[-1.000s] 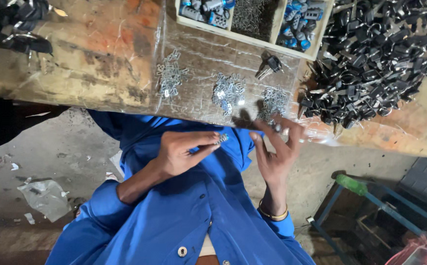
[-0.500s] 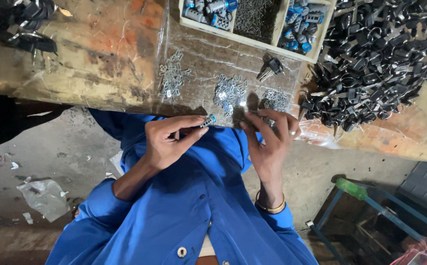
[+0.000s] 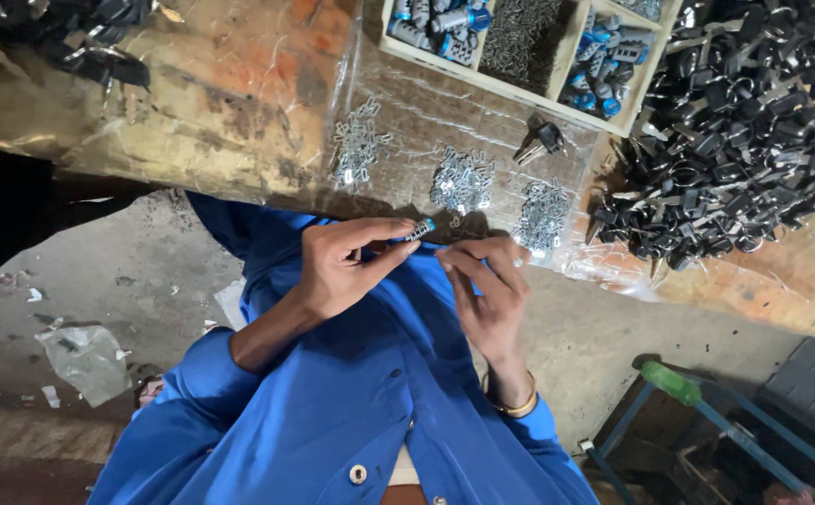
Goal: The person sits at a workbench assembling padlock lock cylinders by hand. They pick small metal pins and springs from a compartment tray, insert them into a lock body held in their hands, press components into place, and set finished cylinders with the pile of keys and parts on the bench.
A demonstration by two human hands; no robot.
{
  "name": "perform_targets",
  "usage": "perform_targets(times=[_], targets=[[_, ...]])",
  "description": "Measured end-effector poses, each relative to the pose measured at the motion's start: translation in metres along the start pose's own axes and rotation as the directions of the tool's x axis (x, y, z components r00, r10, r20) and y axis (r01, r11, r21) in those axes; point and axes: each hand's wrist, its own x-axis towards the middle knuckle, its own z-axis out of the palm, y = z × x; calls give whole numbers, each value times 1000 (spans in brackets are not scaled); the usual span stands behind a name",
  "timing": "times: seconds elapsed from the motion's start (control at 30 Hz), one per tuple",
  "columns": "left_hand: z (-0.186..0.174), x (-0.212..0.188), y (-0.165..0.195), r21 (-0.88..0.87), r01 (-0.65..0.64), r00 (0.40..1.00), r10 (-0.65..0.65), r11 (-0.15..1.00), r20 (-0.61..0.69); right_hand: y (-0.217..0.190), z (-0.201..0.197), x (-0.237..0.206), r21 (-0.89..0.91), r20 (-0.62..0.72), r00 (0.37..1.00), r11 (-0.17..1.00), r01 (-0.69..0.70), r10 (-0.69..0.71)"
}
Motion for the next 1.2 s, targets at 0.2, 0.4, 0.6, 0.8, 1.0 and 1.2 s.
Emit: perform_targets(times=[0.2, 0.4, 0.6, 0.8, 1.0, 1.2], targets=[[-1, 1, 0, 91, -87, 996, 86, 992, 23, -17, 14, 14, 236, -40, 985, 960, -152, 166], [-7, 1, 1, 167, -186, 980, 171, 968, 102, -28, 15, 19, 141, -55, 967, 961, -239, 249], [-11, 3, 0, 196, -317, 945, 292, 928, 147, -27, 8, 15, -31, -22, 997, 997, -76, 75], [-8, 1, -2, 145, -360, 928, 336, 922, 163, -14, 4, 2, -38, -5, 998, 998, -59, 59], [-6, -2, -4, 93, -201, 977, 194, 975, 85, -4, -2, 3, -265, -78, 997, 964, 7, -29], [-6, -3, -3, -69, -61, 998, 62, 996, 24, 3, 2, 1, -319, -70, 984, 938, 134, -164]])
